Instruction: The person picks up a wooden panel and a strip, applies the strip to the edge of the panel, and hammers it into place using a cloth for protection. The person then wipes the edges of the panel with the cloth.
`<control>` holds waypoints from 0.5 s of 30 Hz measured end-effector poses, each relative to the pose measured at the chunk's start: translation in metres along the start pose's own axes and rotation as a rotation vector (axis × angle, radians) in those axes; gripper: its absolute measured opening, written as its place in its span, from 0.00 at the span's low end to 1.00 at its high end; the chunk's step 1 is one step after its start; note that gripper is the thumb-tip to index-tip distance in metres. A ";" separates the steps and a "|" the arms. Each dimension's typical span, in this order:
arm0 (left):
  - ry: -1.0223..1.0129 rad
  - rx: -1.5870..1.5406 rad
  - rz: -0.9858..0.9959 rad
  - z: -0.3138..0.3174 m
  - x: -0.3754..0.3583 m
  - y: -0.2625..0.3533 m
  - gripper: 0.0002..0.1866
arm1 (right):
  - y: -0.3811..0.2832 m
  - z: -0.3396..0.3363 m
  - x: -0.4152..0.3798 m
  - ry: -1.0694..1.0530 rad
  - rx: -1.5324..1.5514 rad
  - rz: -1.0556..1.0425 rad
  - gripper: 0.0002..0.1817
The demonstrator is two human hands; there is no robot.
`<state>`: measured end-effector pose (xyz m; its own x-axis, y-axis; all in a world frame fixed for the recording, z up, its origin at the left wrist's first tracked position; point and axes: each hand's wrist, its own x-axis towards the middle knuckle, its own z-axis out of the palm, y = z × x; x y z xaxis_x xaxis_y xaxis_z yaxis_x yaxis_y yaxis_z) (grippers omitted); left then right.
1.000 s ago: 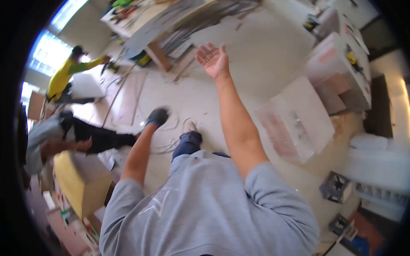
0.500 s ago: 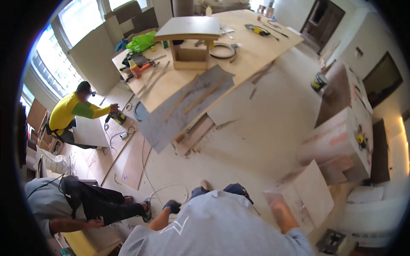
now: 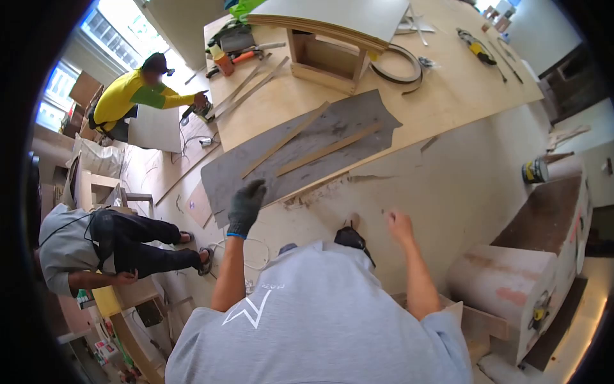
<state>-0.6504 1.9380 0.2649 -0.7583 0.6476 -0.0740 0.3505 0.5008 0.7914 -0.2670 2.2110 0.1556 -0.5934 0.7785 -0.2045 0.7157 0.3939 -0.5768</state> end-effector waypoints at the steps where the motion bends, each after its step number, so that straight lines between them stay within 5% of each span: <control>1: 0.025 0.021 -0.010 -0.002 0.002 0.010 0.16 | -0.028 -0.031 0.035 0.027 0.024 -0.065 0.14; 4: 0.095 0.077 -0.045 0.004 0.001 0.031 0.16 | -0.066 -0.081 0.131 0.127 0.146 -0.181 0.12; 6: 0.127 0.144 -0.077 0.012 -0.005 0.027 0.16 | -0.089 -0.098 0.176 0.084 0.261 -0.356 0.19; 10: 0.135 0.184 -0.188 0.020 -0.012 0.028 0.15 | -0.123 -0.102 0.224 0.039 -0.073 -0.597 0.29; 15: 0.112 0.161 -0.171 0.017 0.000 0.012 0.17 | -0.146 -0.100 0.237 -0.124 -0.273 -0.581 0.30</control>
<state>-0.6366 1.9537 0.2636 -0.8671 0.4824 -0.1240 0.2881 0.6887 0.6653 -0.4753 2.3869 0.2697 -0.9382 0.3455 -0.0193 0.3235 0.8562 -0.4029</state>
